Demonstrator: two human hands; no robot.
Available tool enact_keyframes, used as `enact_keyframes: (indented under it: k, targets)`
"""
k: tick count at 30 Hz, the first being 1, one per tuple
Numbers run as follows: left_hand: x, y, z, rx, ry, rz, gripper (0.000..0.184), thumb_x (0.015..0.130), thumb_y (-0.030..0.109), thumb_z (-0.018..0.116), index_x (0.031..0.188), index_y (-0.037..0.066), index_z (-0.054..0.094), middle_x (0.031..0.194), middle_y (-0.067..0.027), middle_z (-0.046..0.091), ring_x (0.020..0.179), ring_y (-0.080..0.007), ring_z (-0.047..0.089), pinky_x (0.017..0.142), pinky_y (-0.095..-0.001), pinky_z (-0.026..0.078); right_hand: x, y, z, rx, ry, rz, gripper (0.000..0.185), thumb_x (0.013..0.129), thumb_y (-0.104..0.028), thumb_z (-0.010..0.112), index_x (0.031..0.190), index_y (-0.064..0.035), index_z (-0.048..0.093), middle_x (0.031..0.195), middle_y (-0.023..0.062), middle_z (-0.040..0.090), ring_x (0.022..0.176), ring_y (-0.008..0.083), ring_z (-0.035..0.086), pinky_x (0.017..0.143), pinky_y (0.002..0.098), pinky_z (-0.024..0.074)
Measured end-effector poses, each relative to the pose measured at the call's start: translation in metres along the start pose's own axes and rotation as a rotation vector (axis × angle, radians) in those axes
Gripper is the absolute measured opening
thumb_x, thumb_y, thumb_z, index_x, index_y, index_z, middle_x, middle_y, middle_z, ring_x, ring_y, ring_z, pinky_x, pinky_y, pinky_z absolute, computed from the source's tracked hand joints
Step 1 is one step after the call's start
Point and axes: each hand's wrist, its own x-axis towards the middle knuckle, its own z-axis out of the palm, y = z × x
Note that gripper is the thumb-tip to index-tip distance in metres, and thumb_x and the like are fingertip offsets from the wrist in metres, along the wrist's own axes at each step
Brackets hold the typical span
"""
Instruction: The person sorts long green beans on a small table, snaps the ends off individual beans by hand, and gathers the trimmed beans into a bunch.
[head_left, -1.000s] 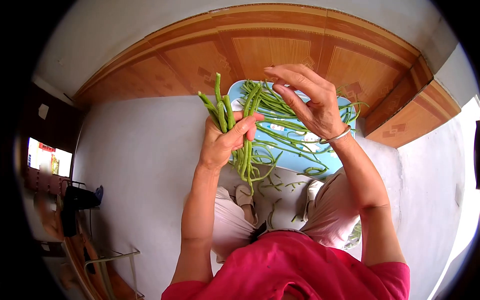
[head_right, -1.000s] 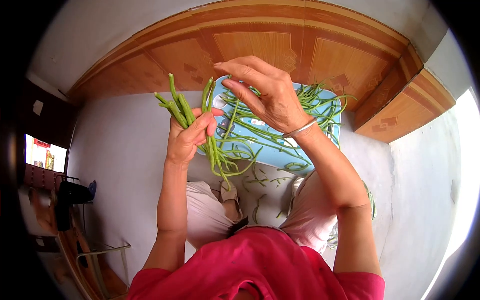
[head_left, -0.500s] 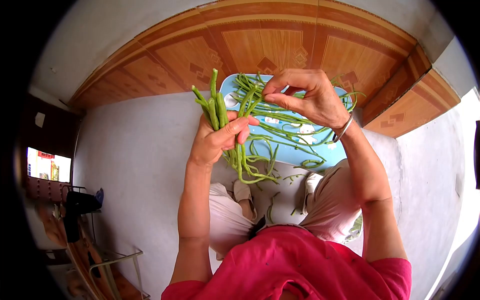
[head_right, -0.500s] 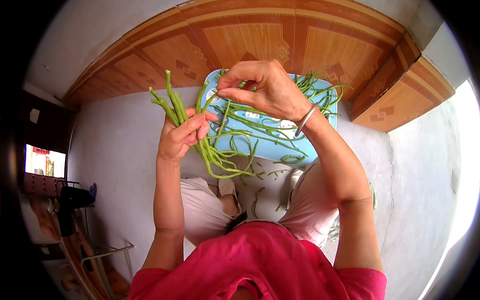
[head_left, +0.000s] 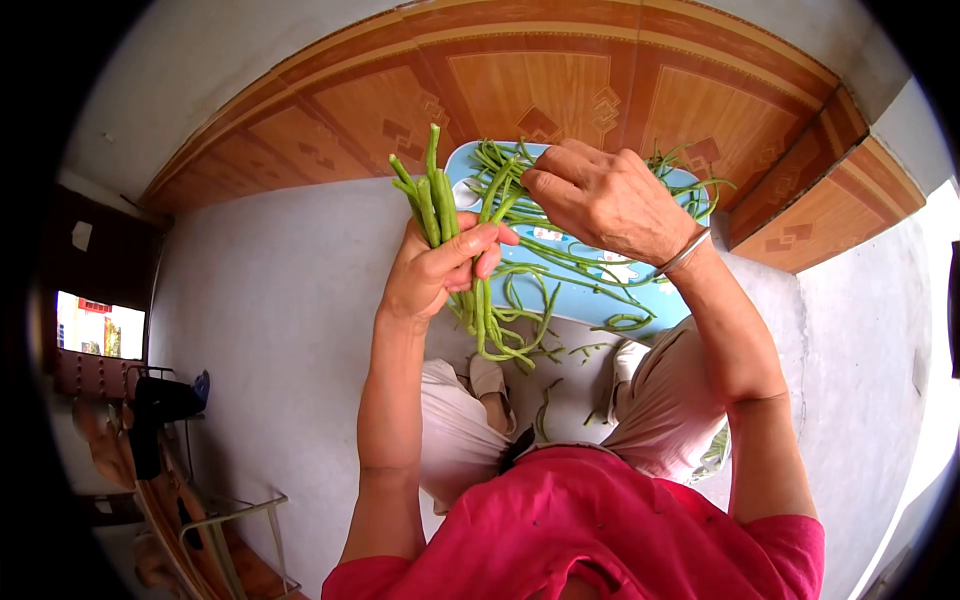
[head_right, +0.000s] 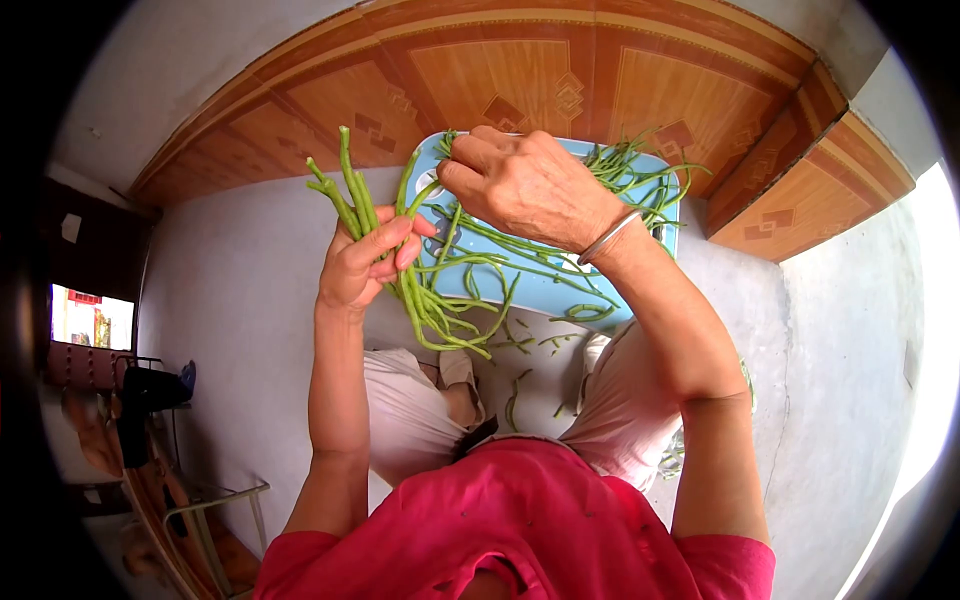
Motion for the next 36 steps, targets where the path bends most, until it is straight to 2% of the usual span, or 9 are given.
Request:
enact_keyframes:
  k: [11,14,18,20,24,28,29,33,36]
  targets:
    - [0.001,0.001,0.003,-0.089,0.021,-0.016,0.028,0.091,0.024,0.057,0.090,-0.004,0.062,0.060,-0.0005,0.048,0.044,-0.0013,0.028,0.040,-0.0171,0.020,0.005,-0.007,0.013,0.073,0.210,0.084,0.017,0.068,-0.008,0.066,0.071,-0.0035,0.050,0.069,0.0076,0.047,0.062,0.0217,0.053,0.051,0.0339,0.0451]
    - [0.001,0.003,0.008,-0.105,-0.002,0.020,0.027,0.090,0.023,0.057,0.090,-0.004,0.062,0.060,-0.0010,0.049,0.044,-0.0013,0.028,0.040,-0.0169,0.019,0.014,-0.025,0.011,0.496,0.294,0.445,0.009,0.069,-0.004,0.062,0.069,-0.0017,0.054,0.064,0.0095,0.049,0.054,0.0194,0.048,0.052,0.0310,0.0423]
    - [-0.001,-0.001,0.004,-0.145,-0.036,0.090,0.026,0.091,0.020,0.057,0.090,-0.005,0.063,0.061,-0.0020,0.050,0.045,-0.0007,0.030,0.039,-0.0169,0.018,0.019,-0.015,0.002,1.403,0.451,0.919,0.015,0.081,-0.008,0.054,0.067,-0.0024,0.055,0.061,-0.0029,0.046,0.054,0.0065,0.039,0.051,0.0214,0.0329]
    - [-0.003,-0.001,0.001,-0.167,-0.028,0.105,0.026,0.091,0.020,0.057,0.089,-0.006,0.064,0.062,-0.0024,0.051,0.045,-0.0006,0.031,0.039,-0.0169,0.018,0.013,0.009,-0.010,1.584,0.535,0.883,0.021,0.085,-0.011,0.051,0.065,-0.0059,0.054,0.060,-0.0058,0.042,0.053,0.0034,0.032,0.049,0.0211,0.0263]
    - [-0.005,-0.002,-0.001,-0.168,-0.008,0.073,0.028,0.091,0.021,0.057,0.089,-0.006,0.063,0.061,-0.0027,0.050,0.045,-0.0011,0.030,0.039,-0.0168,0.018,0.002,0.011,0.003,1.347,0.293,0.826,0.036,0.089,-0.027,0.062,0.061,-0.0090,0.048,0.057,-0.0067,0.040,0.051,0.0021,0.030,0.046,0.0216,0.0204]
    - [-0.003,-0.001,-0.002,-0.131,-0.059,0.013,0.029,0.090,0.024,0.057,0.090,-0.004,0.062,0.061,-0.0025,0.050,0.046,-0.0019,0.030,0.040,-0.0168,0.019,0.011,-0.005,-0.004,1.130,0.184,0.740,0.019,0.091,-0.021,0.062,0.084,-0.0040,0.066,0.065,-0.0039,0.054,0.049,0.0014,0.034,0.044,0.0199,0.0247]
    - [-0.003,-0.002,-0.002,-0.131,-0.068,0.002,0.029,0.090,0.024,0.057,0.090,-0.004,0.062,0.061,-0.0027,0.050,0.046,-0.0020,0.030,0.040,-0.0170,0.019,0.012,-0.005,-0.011,1.170,0.162,0.687,0.020,0.090,-0.018,0.063,0.104,-0.0041,0.067,0.072,-0.0016,0.061,0.055,0.0020,0.045,0.049,0.0191,0.0355]
    - [0.000,-0.004,0.000,-0.110,-0.102,-0.035,0.030,0.090,0.025,0.057,0.089,-0.004,0.062,0.061,-0.0032,0.050,0.045,-0.0024,0.030,0.040,-0.0174,0.019,0.009,-0.010,-0.011,1.029,0.155,0.574,0.022,0.090,-0.013,0.061,0.109,-0.0021,0.065,0.082,0.0006,0.065,0.076,0.0056,0.056,0.067,0.0207,0.0460]
    - [0.001,-0.007,0.000,-0.090,-0.112,-0.039,0.030,0.091,0.025,0.057,0.089,-0.004,0.062,0.061,-0.0034,0.050,0.045,-0.0024,0.030,0.040,-0.0174,0.019,0.007,-0.006,-0.005,0.859,0.192,0.442,0.018,0.089,-0.013,0.062,0.103,-0.0023,0.066,0.077,-0.0014,0.064,0.068,0.0013,0.053,0.057,0.0185,0.0437]
